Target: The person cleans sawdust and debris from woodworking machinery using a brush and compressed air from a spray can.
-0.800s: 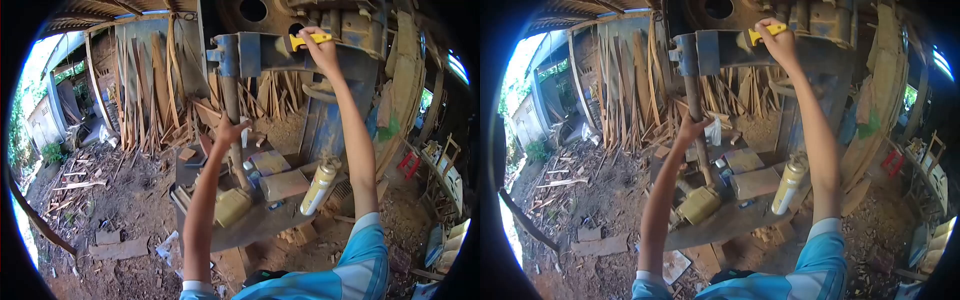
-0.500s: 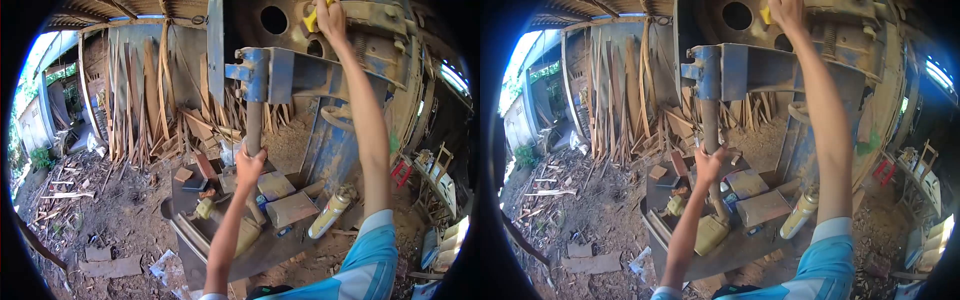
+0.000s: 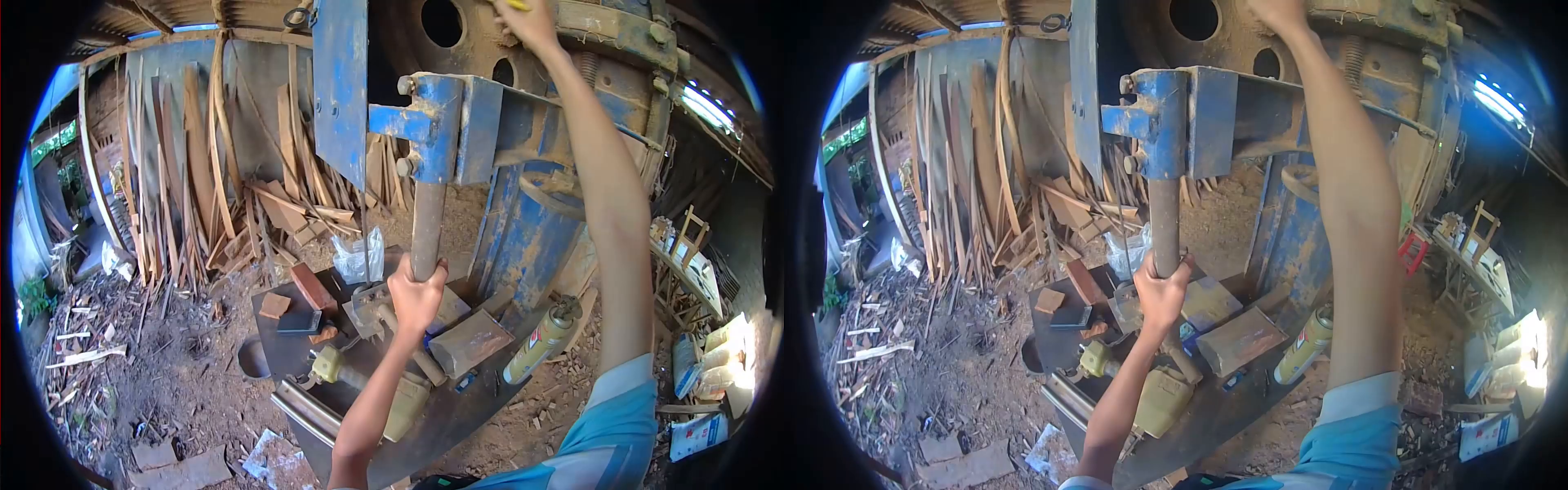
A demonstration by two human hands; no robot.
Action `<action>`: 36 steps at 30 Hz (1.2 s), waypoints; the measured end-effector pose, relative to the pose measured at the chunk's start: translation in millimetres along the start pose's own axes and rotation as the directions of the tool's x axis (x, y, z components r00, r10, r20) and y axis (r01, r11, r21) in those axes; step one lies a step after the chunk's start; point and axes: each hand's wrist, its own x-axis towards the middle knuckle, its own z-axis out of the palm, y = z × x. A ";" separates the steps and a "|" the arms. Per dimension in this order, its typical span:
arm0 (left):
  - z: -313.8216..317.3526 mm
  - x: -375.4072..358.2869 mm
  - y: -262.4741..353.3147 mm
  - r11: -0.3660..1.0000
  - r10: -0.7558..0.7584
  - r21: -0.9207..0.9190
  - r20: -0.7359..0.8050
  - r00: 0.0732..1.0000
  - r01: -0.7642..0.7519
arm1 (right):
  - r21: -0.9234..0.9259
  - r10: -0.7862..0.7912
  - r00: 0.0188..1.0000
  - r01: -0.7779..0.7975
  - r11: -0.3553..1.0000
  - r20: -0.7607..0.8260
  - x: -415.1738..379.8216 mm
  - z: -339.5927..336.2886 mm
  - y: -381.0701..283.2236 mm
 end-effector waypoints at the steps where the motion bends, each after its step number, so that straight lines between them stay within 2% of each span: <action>1: 0.5 -0.9 -0.4 1.000 -0.013 -0.003 0.008 1.000 0.013 | -0.031 -0.332 0.941 0.335 0.942 0.070 -3.5 2.0 3.2; 2: -0.6 -2.4 -1.4 1.000 -0.028 -0.001 0.016 0.999 0.028 | -0.152 -0.072 0.984 0.098 0.983 0.165 -1.9 -7.1 4.6; 3: -2.3 -2.1 -1.6 0.999 -0.038 0.002 0.020 0.999 0.038 | -0.287 0.196 0.955 -0.128 0.949 0.221 1.4 -13.7 -46.2; 4: -4.1 -1.0 -0.5 0.999 -0.044 0.012 0.028 0.999 0.043 | -0.423 0.451 0.861 -0.327 0.845 0.236 4.3 -15.2 -73.9; 7: -5.6 -2.5 3.2 0.998 -0.056 0.014 0.045 0.997 0.056 | -0.233 0.143 0.984 -0.117 0.966 0.101 2.9 -13.0 -40.5; 8: -5.4 -2.2 4.1 0.999 -0.052 -0.002 0.044 0.998 0.052 | -0.297 -0.121 0.988 0.143 0.944 0.092 2.9 -10.8 -10.0; 11: -4.9 -3.1 1.7 1.000 -0.026 -0.013 0.040 0.999 0.026 | -0.227 0.061 0.984 -0.023 0.974 0.164 -5.6 -5.4 -2.2; 12: -5.3 -2.0 0.7 1.000 -0.013 -0.008 0.033 0.999 0.013 | -0.414 0.123 0.924 0.042 0.910 0.363 6.2 -10.5 -2.9; 15: -5.4 -1.2 -0.5 1.000 -0.016 -0.002 0.035 0.999 0.016 | -0.349 -0.060 0.995 0.084 0.933 0.081 -4.3 6.4 -33.8; 16: -6.6 -1.8 4.1 0.999 -0.037 -0.014 0.046 0.998 0.038 | -0.368 0.034 0.984 0.034 0.929 0.176 -10.4 2.7 -26.1; 19: -7.5 -1.8 6.2 0.998 -0.065 -0.004 0.061 0.996 0.065 | -0.577 0.105 0.917 0.150 0.803 0.385 -20.4 -12.7 -1.1; 20: -6.8 0.2 6.3 0.999 -0.050 -0.011 0.050 0.997 0.051 | -0.572 0.178 0.897 0.096 0.815 0.404 -19.5 -14.7 2.9; 23: -5.4 -3.1 1.9 0.999 -0.037 -0.008 0.051 0.998 0.038 | -0.671 0.298 0.814 0.145 0.727 0.499 -28.9 -11.7 4.6; 24: -4.6 -3.3 0.7 0.999 -0.042 -0.008 0.051 0.998 0.042 | -0.650 0.222 0.881 0.120 0.751 0.419 -39.8 -11.0 13.1; 27: -3.9 -0.5 -1.4 1.000 0.004 -0.014 0.019 1.000 -0.004 | -0.686 0.319 0.945 -0.182 0.705 0.077 -49.1 -16.1 12.3; 28: -4.2 -1.2 -2.3 1.000 0.020 -0.014 0.011 1.000 -0.020 | -0.633 0.326 0.945 -0.257 0.730 -0.009 -46.9 -19.5 24.8; 29: -4.9 -0.1 -1.7 1.000 0.018 -0.004 0.011 1.000 -0.018 | -0.444 0.415 0.902 -0.422 0.790 -0.118 -46.5 -18.2 33.0; 31: -4.6 -1.4 0.1 1.000 0.003 0.008 0.016 1.000 -0.003 | 0.003 0.624 0.740 -0.644 0.765 -0.250 -47.9 -10.5 25.5; 32: -3.7 -2.3 -0.5 1.000 -0.005 0.007 0.014 1.000 0.005 | 0.035 0.581 0.782 -0.589 0.807 -0.227 -48.8 -6.3 35.6; 35: -2.5 -1.5 -3.3 1.000 -0.012 0.016 0.003 1.000 0.012 | 0.012 0.608 0.793 -0.608 0.794 -0.042 -53.9 -16.8 22.1; 36: -2.0 -1.0 -5.2 1.000 0.000 0.025 -0.004 1.000 0.000 | 0.062 0.618 0.785 -0.619 0.783 0.043 -54.5 -19.8 11.0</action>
